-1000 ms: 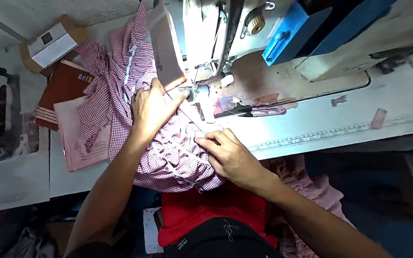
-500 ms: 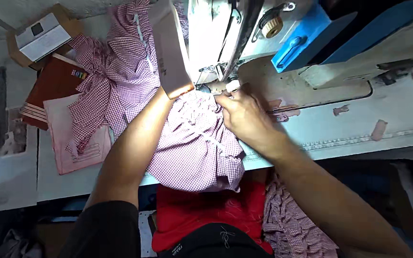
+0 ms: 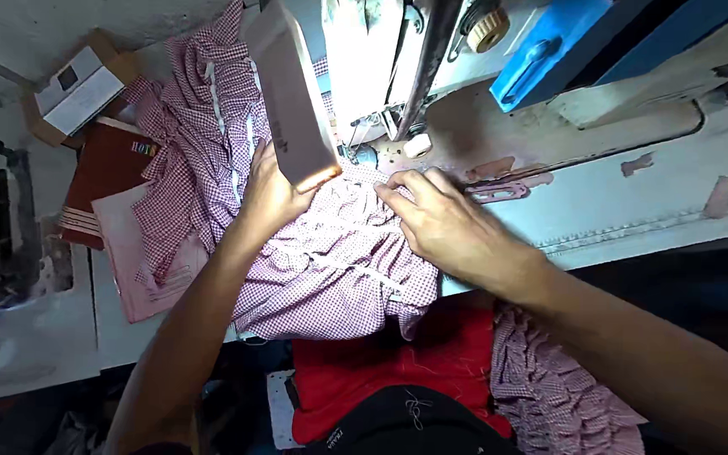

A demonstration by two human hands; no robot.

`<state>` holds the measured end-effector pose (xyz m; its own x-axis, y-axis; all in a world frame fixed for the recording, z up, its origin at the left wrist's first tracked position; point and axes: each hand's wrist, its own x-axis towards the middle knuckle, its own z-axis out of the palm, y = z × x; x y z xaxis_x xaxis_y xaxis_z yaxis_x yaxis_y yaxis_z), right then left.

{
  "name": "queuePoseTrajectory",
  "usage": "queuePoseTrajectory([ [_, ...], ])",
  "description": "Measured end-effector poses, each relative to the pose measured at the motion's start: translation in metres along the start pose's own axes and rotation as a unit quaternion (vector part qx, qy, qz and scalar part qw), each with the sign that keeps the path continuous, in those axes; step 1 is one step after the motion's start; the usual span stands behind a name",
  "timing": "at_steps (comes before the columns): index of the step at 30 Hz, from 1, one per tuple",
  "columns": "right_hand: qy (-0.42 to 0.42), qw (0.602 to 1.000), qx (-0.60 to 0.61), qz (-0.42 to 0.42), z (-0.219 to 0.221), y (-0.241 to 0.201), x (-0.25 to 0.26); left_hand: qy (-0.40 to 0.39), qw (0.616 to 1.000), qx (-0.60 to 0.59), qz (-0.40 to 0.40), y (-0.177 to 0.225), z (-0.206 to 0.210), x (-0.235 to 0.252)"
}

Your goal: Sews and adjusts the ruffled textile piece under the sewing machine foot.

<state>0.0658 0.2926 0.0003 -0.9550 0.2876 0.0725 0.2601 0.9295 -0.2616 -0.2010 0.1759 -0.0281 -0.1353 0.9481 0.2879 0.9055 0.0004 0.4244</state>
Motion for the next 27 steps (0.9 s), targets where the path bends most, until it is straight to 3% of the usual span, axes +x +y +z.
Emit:
queuePoseTrajectory([
  [6,-0.004,0.992,-0.105,0.068,-0.011,0.012,0.038,0.021,0.997,0.079,-0.012,-0.018,0.016,0.060],
  [10,-0.005,0.986,-0.154,0.060,-0.010,0.013,0.047,0.049,0.996,0.073,-0.008,-0.033,0.027,0.088],
  [13,-0.013,0.990,-0.143,0.015,-0.018,0.012,0.026,0.043,0.999,0.026,-0.022,-0.016,0.018,0.077],
  [16,0.029,0.993,-0.105,-0.038,-0.014,0.012,0.011,0.018,0.999,-0.045,0.007,0.004,0.006,0.040],
  [20,0.009,0.994,-0.057,-0.094,-0.001,0.010,0.011,-0.043,0.999,0.002,-0.006,0.004,0.003,0.011],
  [27,-0.051,0.985,-0.166,0.005,-0.004,0.000,0.041,0.052,0.996,0.070,-0.005,-0.020,0.023,0.058],
])
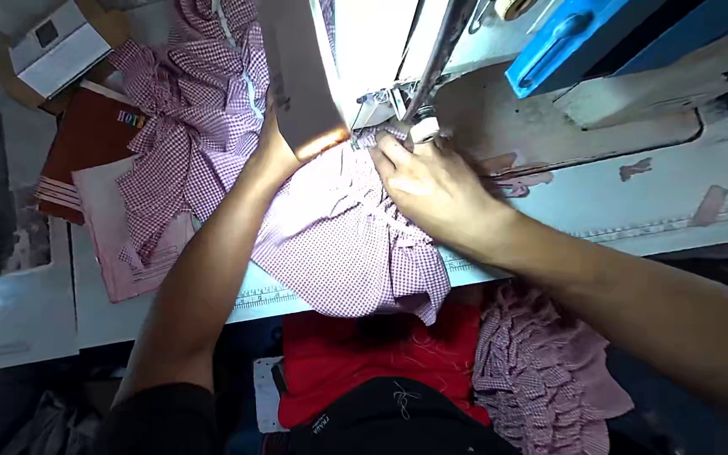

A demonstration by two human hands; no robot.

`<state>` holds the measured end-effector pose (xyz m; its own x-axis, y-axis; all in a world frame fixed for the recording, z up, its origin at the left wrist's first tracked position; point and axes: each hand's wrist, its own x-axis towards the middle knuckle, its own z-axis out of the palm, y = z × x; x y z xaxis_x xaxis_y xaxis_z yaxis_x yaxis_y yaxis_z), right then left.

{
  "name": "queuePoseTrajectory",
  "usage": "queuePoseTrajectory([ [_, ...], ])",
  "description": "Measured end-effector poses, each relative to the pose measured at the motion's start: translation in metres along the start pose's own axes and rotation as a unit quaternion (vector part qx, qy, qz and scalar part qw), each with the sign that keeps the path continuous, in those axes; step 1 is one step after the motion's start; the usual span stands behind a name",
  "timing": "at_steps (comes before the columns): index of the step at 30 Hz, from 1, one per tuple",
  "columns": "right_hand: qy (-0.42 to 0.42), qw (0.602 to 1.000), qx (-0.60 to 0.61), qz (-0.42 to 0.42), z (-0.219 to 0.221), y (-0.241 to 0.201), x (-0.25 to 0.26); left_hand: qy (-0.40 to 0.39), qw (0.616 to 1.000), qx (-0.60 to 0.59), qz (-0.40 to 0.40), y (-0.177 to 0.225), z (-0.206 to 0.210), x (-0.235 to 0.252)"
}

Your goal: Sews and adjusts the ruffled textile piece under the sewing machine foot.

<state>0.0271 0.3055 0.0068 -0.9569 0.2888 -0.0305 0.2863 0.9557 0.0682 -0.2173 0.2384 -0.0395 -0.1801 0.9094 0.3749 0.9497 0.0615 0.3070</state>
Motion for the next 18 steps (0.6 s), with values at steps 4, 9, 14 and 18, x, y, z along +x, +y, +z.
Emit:
queuePoseTrajectory([
  [4,0.082,0.994,0.040,0.056,0.010,0.029,0.020,0.031,0.995,-0.038,-0.087,0.007,0.008,0.030],
  [9,0.094,0.991,0.060,0.076,-0.001,0.031,0.000,0.003,0.998,-0.024,-0.049,0.012,0.003,0.015],
  [14,0.060,0.991,0.118,0.010,-0.009,0.004,-0.044,-0.060,0.992,0.044,-0.101,0.046,-0.019,-0.056],
  [18,0.067,0.981,0.179,0.027,0.010,-0.028,-0.049,-0.178,0.982,0.059,-0.001,-0.014,-0.036,-0.041],
])
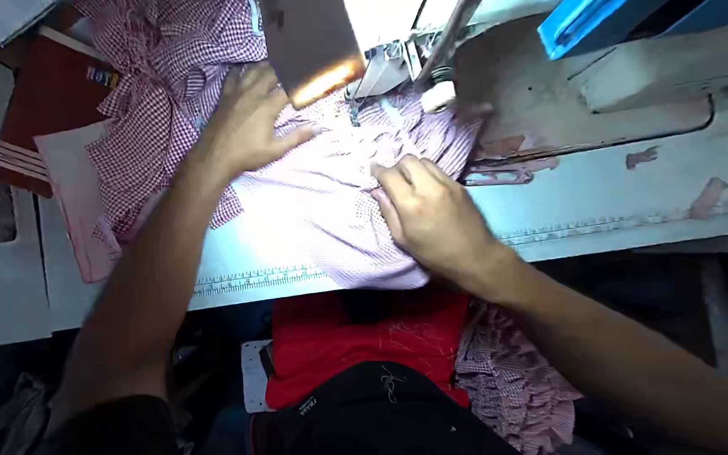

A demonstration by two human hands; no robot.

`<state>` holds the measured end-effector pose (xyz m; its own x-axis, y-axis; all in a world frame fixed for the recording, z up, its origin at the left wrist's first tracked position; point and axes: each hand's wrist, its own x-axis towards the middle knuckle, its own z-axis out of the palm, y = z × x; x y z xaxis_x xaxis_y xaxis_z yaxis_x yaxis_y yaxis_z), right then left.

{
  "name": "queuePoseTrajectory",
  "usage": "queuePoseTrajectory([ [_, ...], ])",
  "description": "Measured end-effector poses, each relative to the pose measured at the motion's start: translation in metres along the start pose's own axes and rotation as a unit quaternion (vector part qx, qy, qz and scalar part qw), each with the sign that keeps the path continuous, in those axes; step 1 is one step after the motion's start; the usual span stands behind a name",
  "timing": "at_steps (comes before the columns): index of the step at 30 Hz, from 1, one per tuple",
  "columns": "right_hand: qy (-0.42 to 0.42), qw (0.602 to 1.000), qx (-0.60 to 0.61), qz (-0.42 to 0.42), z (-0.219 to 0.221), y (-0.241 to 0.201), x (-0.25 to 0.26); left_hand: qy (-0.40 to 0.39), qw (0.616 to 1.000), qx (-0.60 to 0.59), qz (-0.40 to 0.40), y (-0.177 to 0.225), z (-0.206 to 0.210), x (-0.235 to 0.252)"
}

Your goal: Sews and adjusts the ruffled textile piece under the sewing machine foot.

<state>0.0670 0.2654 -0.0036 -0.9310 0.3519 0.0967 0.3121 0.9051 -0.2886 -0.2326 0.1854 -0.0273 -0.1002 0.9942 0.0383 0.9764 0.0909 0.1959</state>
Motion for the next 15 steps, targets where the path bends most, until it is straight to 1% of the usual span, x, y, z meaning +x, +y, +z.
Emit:
queuePoseTrajectory([
  [1,0.003,1.000,0.009,0.010,0.001,-0.010,-0.003,-0.006,1.000,0.016,0.024,-0.010,-0.007,0.003],
  [2,0.001,1.000,0.017,0.017,0.001,-0.021,-0.007,-0.011,0.999,0.027,0.033,-0.008,-0.013,0.003],
  [3,-0.004,0.999,0.026,0.021,0.001,-0.031,-0.013,-0.006,0.999,0.025,0.026,0.003,-0.017,0.002],
  [5,-0.020,0.999,0.041,0.016,0.002,-0.053,-0.031,0.015,0.999,-0.023,-0.036,0.047,-0.015,-0.012],
  [7,-0.035,0.999,0.030,0.001,-0.003,-0.060,-0.042,0.030,0.993,-0.054,-0.104,0.082,-0.002,-0.028],
  [8,-0.035,0.999,0.031,-0.010,-0.009,-0.054,-0.041,0.034,0.992,-0.049,-0.114,0.088,0.006,-0.033],
  [10,0.009,0.997,0.062,-0.041,-0.014,-0.028,-0.022,0.053,0.991,-0.050,-0.114,0.089,0.015,-0.039],
  [12,0.051,0.992,0.088,-0.074,-0.004,0.005,0.006,0.065,0.990,-0.056,-0.116,0.085,0.015,-0.035],
  [14,0.050,0.994,0.061,-0.077,0.007,0.028,0.025,0.074,0.990,-0.043,-0.113,0.076,0.013,-0.025],
  [15,0.046,0.996,0.041,-0.063,0.009,0.030,0.027,0.069,0.991,-0.035,-0.107,0.070,0.012,-0.020],
])
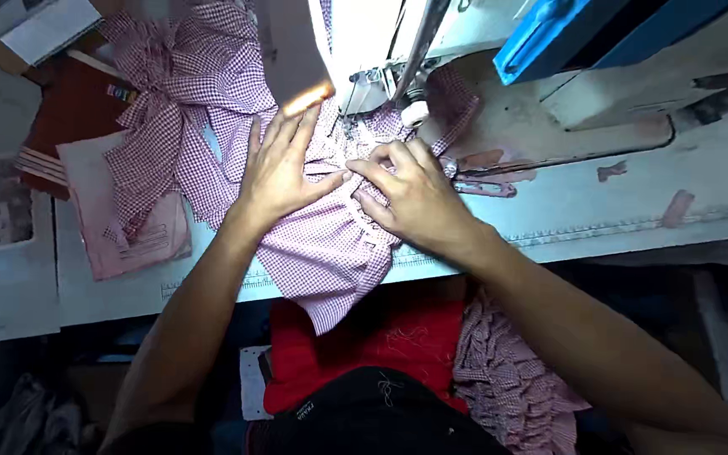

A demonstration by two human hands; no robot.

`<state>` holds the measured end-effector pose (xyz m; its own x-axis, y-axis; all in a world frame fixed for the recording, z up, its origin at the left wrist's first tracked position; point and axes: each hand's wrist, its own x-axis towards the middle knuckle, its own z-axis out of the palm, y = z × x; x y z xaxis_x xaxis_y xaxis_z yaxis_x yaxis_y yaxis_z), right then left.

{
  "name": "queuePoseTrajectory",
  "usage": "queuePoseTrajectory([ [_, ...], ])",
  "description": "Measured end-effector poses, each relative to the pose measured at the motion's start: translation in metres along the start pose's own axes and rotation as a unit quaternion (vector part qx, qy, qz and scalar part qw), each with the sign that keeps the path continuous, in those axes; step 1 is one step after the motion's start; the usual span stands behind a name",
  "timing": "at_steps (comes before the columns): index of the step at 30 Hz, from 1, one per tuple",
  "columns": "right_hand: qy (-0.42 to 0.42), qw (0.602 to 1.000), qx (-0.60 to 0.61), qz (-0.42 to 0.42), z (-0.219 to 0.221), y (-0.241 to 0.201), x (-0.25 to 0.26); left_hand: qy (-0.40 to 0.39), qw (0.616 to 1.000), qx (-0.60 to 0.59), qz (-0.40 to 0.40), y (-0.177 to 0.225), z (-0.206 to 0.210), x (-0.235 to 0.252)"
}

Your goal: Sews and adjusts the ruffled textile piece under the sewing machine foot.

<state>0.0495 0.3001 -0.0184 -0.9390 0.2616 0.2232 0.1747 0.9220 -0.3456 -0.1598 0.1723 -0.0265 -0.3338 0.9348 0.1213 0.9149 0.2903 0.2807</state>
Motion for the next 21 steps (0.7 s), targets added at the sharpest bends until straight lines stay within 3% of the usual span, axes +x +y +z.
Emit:
queuePoseTrajectory([
  [4,-0.034,0.998,-0.015,0.046,-0.002,-0.036,-0.031,-0.059,0.996,-0.004,0.062,-0.009,-0.003,0.003],
  [8,-0.059,0.998,0.034,0.006,-0.003,-0.057,-0.065,-0.090,0.989,-0.021,0.115,0.003,-0.011,-0.025],
  [10,-0.016,0.998,0.067,0.004,-0.012,-0.049,-0.067,-0.075,0.990,-0.033,0.113,0.004,-0.013,-0.033],
  [13,0.096,0.993,0.028,0.069,-0.027,-0.010,-0.071,0.031,0.992,-0.035,0.117,0.012,-0.014,-0.040],
  [15,0.091,0.987,-0.021,0.128,-0.032,0.023,-0.078,0.083,0.988,-0.045,0.125,0.021,-0.014,-0.043],
  [17,0.069,0.982,-0.054,0.166,-0.038,0.047,-0.086,0.082,0.987,-0.082,0.109,0.028,-0.004,-0.045],
  [21,0.091,0.963,-0.109,0.227,-0.058,0.028,-0.067,0.063,0.988,-0.078,0.115,0.022,0.005,-0.035],
])
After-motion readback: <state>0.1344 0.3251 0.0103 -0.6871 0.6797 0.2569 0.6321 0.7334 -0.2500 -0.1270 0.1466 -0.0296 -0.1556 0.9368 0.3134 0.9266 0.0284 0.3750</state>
